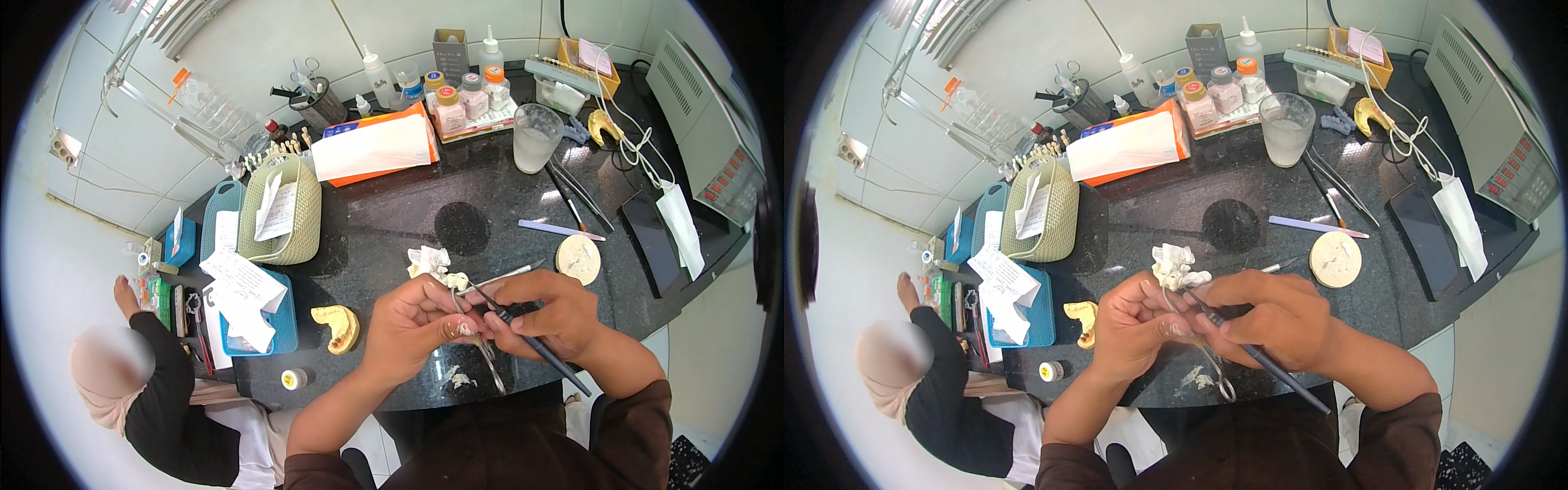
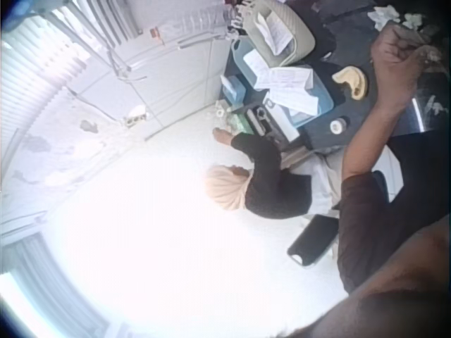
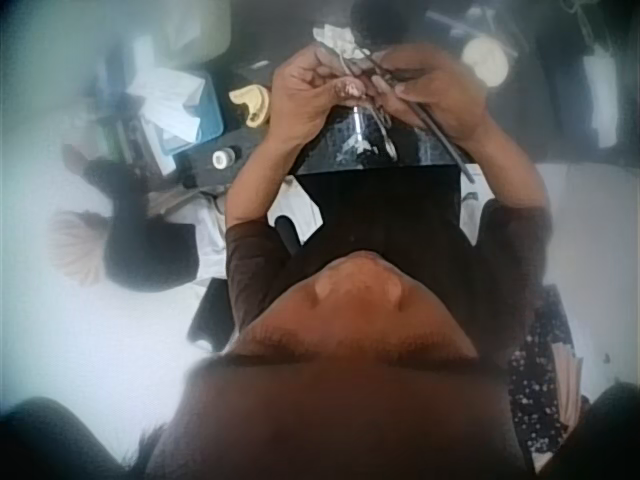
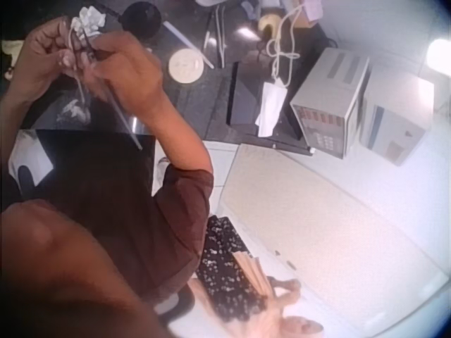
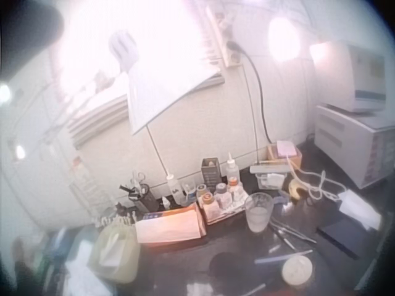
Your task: The person uses a fine brush to apply a white substance to a small dental model held in their left hand. They repeatedly dip the brush into a small container and carefully paint the model's surface. A second person is visible in the background, occasionally interacting with items on the table.
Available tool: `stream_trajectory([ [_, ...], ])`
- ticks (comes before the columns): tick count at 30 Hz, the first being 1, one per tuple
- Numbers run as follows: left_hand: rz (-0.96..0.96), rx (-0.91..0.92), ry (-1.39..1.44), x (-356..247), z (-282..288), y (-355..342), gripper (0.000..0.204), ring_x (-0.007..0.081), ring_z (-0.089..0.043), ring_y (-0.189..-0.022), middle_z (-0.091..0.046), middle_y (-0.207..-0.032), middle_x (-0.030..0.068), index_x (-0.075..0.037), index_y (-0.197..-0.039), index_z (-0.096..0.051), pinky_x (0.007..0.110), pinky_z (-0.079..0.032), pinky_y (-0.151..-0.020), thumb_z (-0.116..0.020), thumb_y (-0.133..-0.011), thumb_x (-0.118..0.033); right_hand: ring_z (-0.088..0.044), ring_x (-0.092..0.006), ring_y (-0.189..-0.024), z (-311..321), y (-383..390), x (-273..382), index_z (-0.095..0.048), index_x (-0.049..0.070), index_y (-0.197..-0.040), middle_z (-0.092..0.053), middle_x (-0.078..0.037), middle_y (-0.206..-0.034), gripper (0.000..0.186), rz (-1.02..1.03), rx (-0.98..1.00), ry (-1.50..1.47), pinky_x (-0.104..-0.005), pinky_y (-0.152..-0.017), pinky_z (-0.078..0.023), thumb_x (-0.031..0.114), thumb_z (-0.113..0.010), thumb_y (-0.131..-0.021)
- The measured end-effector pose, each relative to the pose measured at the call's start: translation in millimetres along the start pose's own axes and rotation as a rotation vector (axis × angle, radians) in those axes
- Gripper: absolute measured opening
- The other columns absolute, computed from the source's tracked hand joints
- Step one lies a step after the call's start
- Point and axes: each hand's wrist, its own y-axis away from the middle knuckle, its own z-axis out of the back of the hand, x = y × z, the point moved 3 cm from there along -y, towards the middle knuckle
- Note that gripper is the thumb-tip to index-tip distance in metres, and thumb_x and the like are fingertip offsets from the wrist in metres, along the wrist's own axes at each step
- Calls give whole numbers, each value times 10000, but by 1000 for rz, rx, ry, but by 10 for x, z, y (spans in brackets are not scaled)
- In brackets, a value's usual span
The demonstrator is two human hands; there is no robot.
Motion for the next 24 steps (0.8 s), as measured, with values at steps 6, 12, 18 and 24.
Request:
stream_trajectory([
  [6, -39, -25, -101, -11, 0, 18, 141, 239, -690, -882, -670, -899, 191, 30, -881, -514, 326, -590, -762, -653, -867, 9, -713, -228, -717, -3, 13, 17, -519, 77, -771, -677, -156, -869, 333, -52, -21, -27, -287, -559, -565, 3, -818, -645],
  [12, -57, -40, -111, -19, -21, 29, 142, 207, -688, -870, -673, -897, 171, 35, -882, -514, 297, -572, -767, -654, -864, 21, -715, -241, -738, -10, 0, 42, -517, 74, -769, -669, -140, -823, 330, -54, 18, 18, -306, -582, -581, -8, -813, -646],
  [18, -85, -52, -183, -6, -13, 45, 152, 175, -685, -865, -678, -895, 154, 31, -879, -521, 263, -558, -745, -670, -851, 27, -703, -367, -854, -7, -14, 59, -445, 70, -803, -626, -161, -869, 351, -101, 104, -72, -418, -698, -604, -54, -758, -702],
  [24, -103, -48, -236, -11, -7, 48, 148, 172, -689, -836, -687, -852, 147, 31, -867, -527, 259, -558, -721, -674, -849, 22, -712, -267, -786, -13, -15, 59, -513, 53, -765, -664, -145, -798, 326, -43, 30, -11, -332, -641, -597, -17, -809, -648],
])
